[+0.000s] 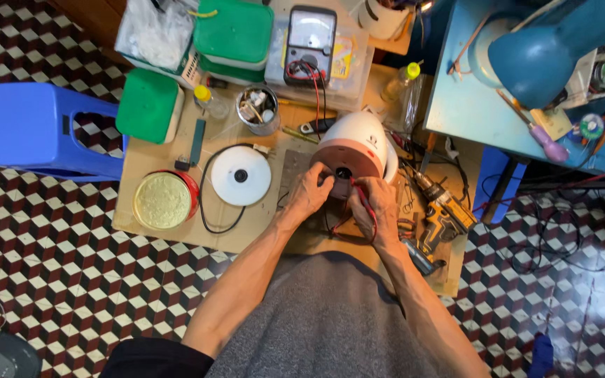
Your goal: The person reassembles a disassembled electric kettle on a workbench. They attach the base plate to the kettle body, secure it with a cordless drill, and connect the power cord to the base.
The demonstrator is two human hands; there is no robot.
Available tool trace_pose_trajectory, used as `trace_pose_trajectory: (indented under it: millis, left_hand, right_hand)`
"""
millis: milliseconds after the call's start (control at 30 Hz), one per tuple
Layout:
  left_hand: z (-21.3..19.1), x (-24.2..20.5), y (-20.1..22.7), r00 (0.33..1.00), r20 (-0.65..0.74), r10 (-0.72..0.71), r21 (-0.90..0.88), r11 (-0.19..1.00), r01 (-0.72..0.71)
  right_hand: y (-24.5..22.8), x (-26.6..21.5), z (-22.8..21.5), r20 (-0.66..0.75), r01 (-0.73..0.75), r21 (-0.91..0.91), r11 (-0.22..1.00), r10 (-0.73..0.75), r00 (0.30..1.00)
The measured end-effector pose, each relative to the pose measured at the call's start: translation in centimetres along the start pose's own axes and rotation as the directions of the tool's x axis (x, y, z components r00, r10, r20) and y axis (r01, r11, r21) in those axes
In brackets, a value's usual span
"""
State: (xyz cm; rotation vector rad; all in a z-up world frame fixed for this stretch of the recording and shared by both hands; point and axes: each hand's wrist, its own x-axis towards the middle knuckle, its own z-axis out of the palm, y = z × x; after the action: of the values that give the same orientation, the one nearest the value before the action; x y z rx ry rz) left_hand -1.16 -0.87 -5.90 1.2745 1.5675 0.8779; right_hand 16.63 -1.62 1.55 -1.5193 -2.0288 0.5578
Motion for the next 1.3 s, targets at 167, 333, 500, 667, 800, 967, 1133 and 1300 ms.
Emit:
trace_pose_trajectory:
  millis: [167,333,500,667,800,967,1133,1300]
  left_hand:
    - [0.1,0.0,-0.3,1.000,0.004,-0.031,0.035,0.999,0.031]
    - [0.2,0.3,-1.2,0.999,-0.001,-0.032,-0.008,0.999,0.032]
    - [-0.2,0.0,-0.9,0.999,0.025,-0.026,-0.006,1.000,0.026]
    - [-2.4,-1.1,-0.3,0.997,-0.040,-0.063,-0.004,0.998,0.063]
    - [-4.0,-2.3,-2.1,0.934,-0.305,-0.186,-0.045,0.983,0.181]
    - [-4.0,-1.8,-8.3,0.808,-0.261,-0.529,-0.498,0.791,0.356]
    - [-2.8,-2.9,-16.5,0.817,-0.221,-0.532,-0.247,0.842,0.481]
    - [-2.1,-6.7,-21.5,0.587,-0.588,-0.556,-0.179,0.797,0.576]
  right_hand:
    - [-0.3,0.2,0.1,-0.002,-0.003,0.011,1.000,0.003,1.000]
    - [0.1,0.3,0.2,-0.008,0.026,0.021,0.999,-0.025,1.000]
    - [-0.2,0.3,0.1,-0.027,0.036,-0.010,0.999,-0.036,0.999]
    - [1.2,-0.5,-2.5,0.145,0.008,0.122,0.993,-0.026,0.989]
    - [4.1,-3.4,-4.5,0.206,0.199,-0.018,0.980,-0.191,0.960]
    - [9.0,-4.7,-5.7,0.440,0.154,-0.273,0.949,-0.019,0.898]
    - [14.5,-2.0,-5.1,0.446,0.164,-0.449,0.879,0.061,0.893]
    - [19.3,2.8,-1.0,0.275,-0.400,-0.035,0.916,0.393,0.877]
